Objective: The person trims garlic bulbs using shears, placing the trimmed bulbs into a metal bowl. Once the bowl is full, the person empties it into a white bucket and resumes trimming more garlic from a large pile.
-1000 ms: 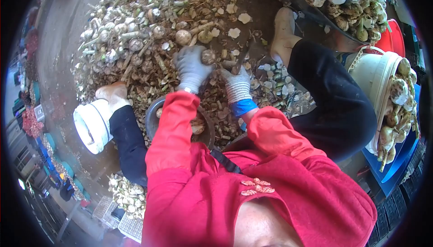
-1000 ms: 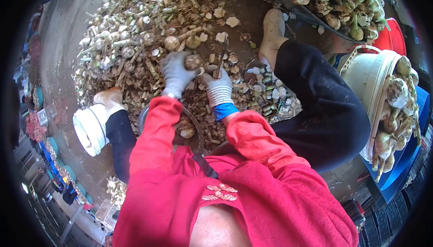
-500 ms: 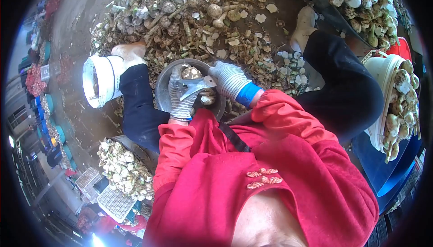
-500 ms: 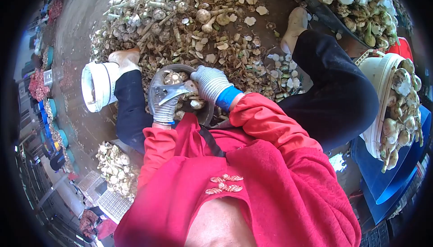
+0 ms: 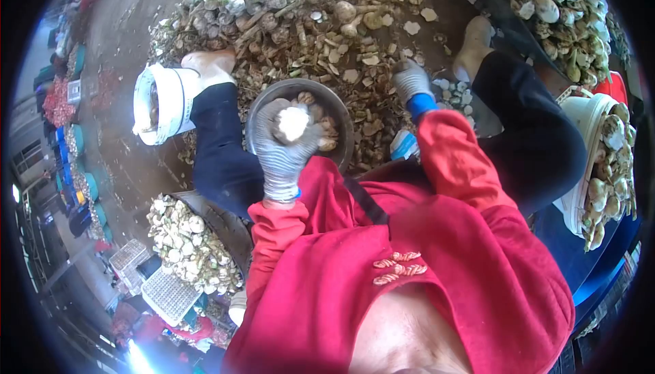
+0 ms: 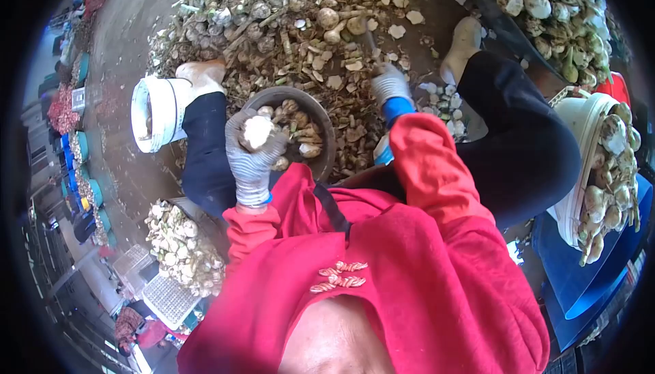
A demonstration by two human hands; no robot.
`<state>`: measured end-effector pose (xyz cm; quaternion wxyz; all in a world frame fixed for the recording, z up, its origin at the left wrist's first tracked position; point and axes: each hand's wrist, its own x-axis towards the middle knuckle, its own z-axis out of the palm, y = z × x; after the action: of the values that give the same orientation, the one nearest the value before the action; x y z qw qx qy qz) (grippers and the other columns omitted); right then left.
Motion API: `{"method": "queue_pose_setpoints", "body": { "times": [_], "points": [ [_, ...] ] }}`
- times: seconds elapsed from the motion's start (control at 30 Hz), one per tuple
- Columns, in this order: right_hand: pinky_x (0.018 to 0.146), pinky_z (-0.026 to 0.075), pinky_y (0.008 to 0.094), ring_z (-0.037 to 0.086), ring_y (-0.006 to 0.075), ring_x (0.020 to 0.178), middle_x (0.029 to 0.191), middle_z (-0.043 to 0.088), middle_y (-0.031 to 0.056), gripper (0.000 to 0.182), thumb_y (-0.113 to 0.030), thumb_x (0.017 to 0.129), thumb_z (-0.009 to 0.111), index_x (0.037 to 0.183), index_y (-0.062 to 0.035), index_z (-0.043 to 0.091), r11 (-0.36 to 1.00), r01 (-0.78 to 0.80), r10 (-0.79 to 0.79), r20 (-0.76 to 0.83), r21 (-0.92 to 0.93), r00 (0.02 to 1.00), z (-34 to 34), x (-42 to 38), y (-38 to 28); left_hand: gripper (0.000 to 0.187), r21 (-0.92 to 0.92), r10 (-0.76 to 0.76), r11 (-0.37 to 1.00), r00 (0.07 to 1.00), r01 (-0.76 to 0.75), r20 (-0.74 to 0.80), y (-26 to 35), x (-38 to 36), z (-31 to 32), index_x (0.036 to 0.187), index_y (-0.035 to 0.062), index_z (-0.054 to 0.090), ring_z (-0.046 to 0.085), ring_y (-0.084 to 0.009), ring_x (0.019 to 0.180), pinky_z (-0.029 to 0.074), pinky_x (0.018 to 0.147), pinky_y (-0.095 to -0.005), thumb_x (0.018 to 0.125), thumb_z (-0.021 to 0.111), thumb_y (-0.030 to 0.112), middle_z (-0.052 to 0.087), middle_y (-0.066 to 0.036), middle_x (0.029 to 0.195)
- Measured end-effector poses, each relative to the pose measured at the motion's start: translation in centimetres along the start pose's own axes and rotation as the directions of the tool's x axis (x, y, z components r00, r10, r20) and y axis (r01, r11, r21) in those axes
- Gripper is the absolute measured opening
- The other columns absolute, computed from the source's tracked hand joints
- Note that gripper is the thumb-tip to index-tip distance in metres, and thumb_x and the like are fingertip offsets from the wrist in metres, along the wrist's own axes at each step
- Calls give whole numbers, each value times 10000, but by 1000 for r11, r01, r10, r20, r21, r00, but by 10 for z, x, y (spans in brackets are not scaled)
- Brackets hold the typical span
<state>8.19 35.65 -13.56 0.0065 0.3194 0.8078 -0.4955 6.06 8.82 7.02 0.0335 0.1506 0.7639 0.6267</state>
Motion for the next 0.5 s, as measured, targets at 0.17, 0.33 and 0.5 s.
{"method": "queue_pose_setpoints", "body": {
  "times": [0.17, 0.33, 0.5],
  "points": [
    [733, 482, 391, 589, 365, 854, 883, 609, 200, 168, -179, 797, 626, 937, -87, 641, 956, 182, -216, 129, 232, 968, 3, -77, -101, 589, -796, -556, 522, 830, 306, -46, -47, 23, -5, 1153, 59, 512, 588, -228, 928, 518, 823, -376, 727, 773, 370, 589, -82, 1054],
    [782, 474, 417, 571, 379, 876, 898, 592, 193, 205, -149, 766, 632, 953, -64, 638, 938, 312, -340, 214, 151, 916, 11, -95, -129, 609, -955, -689, 158, 721, 251, 76, -45, 23, 33, 1138, 31, 513, 598, -283, 978, 530, 836, -442, 764, 695, 477, 607, -146, 1062],
    [780, 479, 407, 578, 391, 884, 936, 604, 221, 218, -136, 780, 574, 976, -53, 622, 958, 285, -282, 268, 28, 921, 25, -82, -94, 544, -968, -616, 125, 782, 219, 97, -17, 32, 54, 1065, 41, 553, 620, -264, 905, 554, 802, -430, 749, 712, 456, 626, -115, 982]
  ]
}}
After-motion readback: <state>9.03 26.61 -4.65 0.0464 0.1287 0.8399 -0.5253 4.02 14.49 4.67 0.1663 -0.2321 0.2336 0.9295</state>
